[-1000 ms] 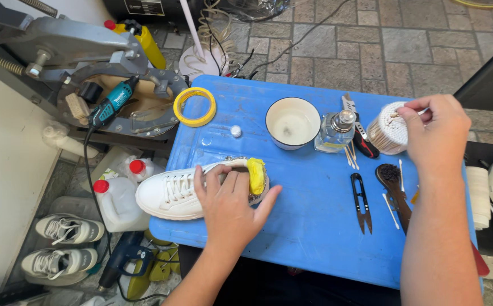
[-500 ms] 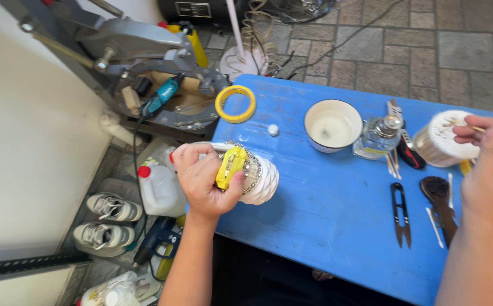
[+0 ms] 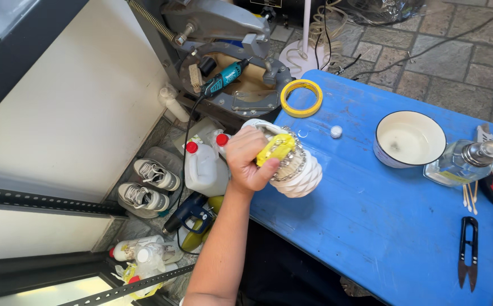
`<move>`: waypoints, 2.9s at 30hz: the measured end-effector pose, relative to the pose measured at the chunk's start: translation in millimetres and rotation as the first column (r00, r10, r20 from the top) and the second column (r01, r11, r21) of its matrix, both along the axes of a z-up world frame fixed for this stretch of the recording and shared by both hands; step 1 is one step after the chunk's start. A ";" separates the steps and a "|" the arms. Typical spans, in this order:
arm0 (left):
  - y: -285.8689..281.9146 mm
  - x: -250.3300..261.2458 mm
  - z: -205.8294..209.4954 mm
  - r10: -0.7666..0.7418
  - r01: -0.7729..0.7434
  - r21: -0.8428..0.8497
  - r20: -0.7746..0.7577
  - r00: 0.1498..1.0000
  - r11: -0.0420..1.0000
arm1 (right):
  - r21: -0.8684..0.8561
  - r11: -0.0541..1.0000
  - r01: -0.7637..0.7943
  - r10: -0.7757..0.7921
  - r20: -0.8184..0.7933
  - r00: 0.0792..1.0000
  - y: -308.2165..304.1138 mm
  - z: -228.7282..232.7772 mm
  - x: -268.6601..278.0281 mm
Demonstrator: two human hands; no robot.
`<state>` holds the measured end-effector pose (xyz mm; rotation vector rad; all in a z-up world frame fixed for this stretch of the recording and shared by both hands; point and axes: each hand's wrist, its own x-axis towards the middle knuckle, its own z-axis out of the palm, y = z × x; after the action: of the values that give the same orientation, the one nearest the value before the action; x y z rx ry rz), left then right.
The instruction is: The person uses a cotton swab to clean the sole and upper of a white sneaker. They repeatedly dip the swab into a liquid in a small bowl and wipe the shoe's textured sole and side panels.
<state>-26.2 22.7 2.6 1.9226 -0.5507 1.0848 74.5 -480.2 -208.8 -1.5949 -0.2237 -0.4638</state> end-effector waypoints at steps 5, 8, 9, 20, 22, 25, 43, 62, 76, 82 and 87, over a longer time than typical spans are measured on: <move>-23.9 9.1 -1.8 -0.025 0.030 0.130 -0.041 0.999 0.991 | 0.158 0.988 -0.002 -0.020 0.136 0.991 56.5 78.2 -25.8; -54.3 13.1 -10.8 0.015 -0.013 0.252 -0.006 1.000 0.968 | 0.213 0.977 -0.008 -0.038 0.212 0.977 68.7 125.3 -38.7; -64.8 12.7 -13.6 0.041 -0.041 0.285 0.004 0.999 0.958 | 0.213 0.977 -0.007 -0.042 0.222 0.974 70.9 137.3 -40.3; -85.6 11.0 -36.4 0.122 -0.125 0.411 0.033 0.992 0.903 | 0.032 0.999 0.020 -0.026 0.194 0.981 87.0 166.2 -33.0; -83.6 8.2 -37.4 0.139 -0.138 0.398 0.025 0.990 0.907 | -0.013 1.000 0.017 -0.014 0.210 0.978 89.1 170.0 -31.8; -81.5 6.1 -40.3 0.122 -0.106 0.357 -0.023 0.992 0.928 | -0.017 1.000 0.020 -0.015 0.258 0.966 88.1 175.2 -31.2; -83.8 8.1 -43.0 0.108 -0.093 0.330 -0.029 0.994 0.939 | -0.097 0.995 -0.014 0.002 -0.122 0.992 101.9 158.9 -11.8; -83.3 9.4 -45.4 0.105 -0.092 0.324 -0.024 0.994 0.942 | -0.031 0.999 0.008 -0.012 -0.150 0.989 100.0 146.8 -7.7; -83.2 7.9 -43.5 0.092 -0.080 0.303 -0.025 0.995 0.950 | -0.037 0.999 0.027 -0.030 -0.100 0.995 107.2 147.1 -11.2; -83.6 7.3 -43.1 0.106 -0.092 0.307 -0.027 0.994 0.947 | -0.087 0.994 0.068 -0.074 -0.068 0.995 108.7 146.0 -12.3; -83.9 6.4 -40.7 0.097 -0.088 0.301 -0.013 0.995 0.950 | -0.135 0.985 0.108 -0.113 -0.027 0.993 109.2 144.7 -10.8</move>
<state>-19.8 -61.2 -38.1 2.2432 -0.6454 1.0804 63.7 -370.9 -64.1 -1.7517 -0.1427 -0.5154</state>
